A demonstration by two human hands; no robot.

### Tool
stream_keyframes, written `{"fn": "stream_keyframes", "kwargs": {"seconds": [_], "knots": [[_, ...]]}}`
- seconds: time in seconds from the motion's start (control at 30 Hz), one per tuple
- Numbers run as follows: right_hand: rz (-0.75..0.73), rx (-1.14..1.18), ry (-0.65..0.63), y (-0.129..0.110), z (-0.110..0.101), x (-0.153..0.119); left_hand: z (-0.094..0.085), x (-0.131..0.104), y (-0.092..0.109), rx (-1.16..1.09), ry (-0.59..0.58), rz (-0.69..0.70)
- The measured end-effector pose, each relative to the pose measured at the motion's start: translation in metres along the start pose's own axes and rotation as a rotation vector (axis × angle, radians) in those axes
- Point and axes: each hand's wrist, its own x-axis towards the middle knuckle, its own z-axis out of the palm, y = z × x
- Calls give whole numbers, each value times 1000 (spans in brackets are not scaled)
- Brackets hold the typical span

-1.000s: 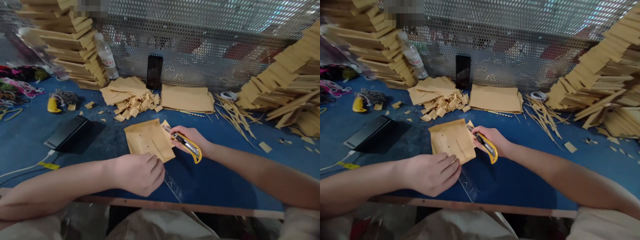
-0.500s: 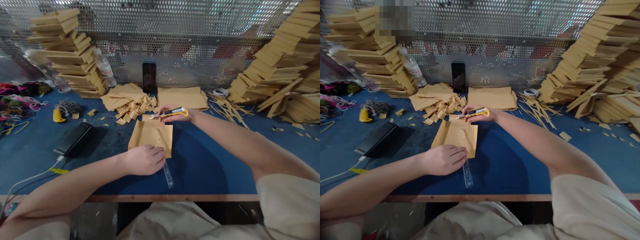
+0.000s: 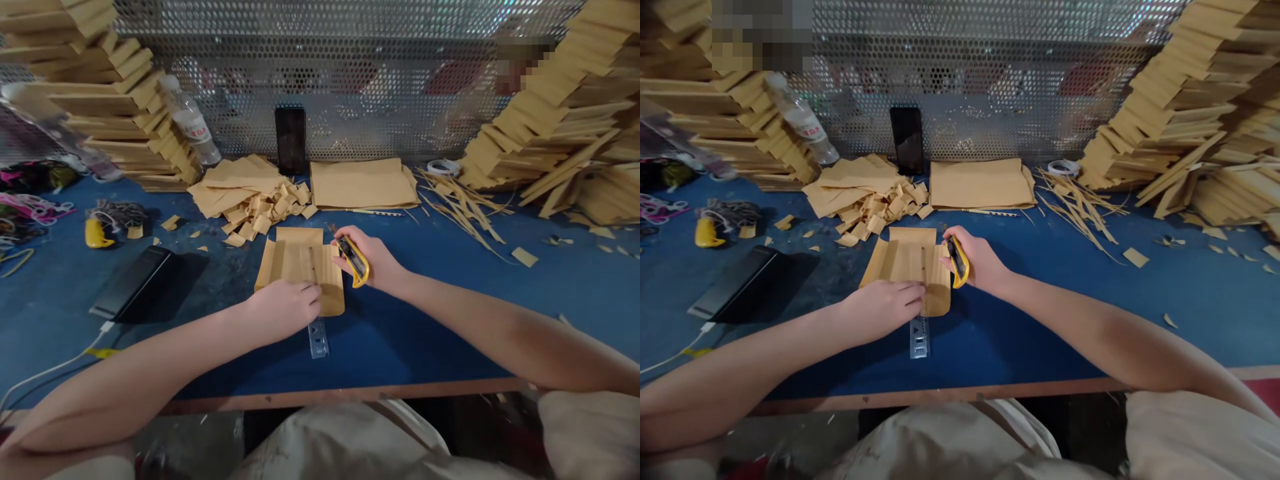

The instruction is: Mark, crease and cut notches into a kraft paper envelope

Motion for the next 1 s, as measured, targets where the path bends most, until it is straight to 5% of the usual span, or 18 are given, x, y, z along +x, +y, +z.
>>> {"fn": "stream_keyframes", "kwargs": {"seconds": [0.2, 0.5, 0.73, 1.0], "knots": [[20, 43, 4, -6, 11, 2, -5, 3, -2, -100, -153, -167], [12, 97, 54, 19, 9, 24, -5, 11, -3, -207, -265, -410], [-39, 164, -59, 6, 1, -4, -20, 10, 2, -290, -382, -458], [-116, 128, -172, -8, 6, -31, -6, 4, 10, -226, -271, -419]]}}
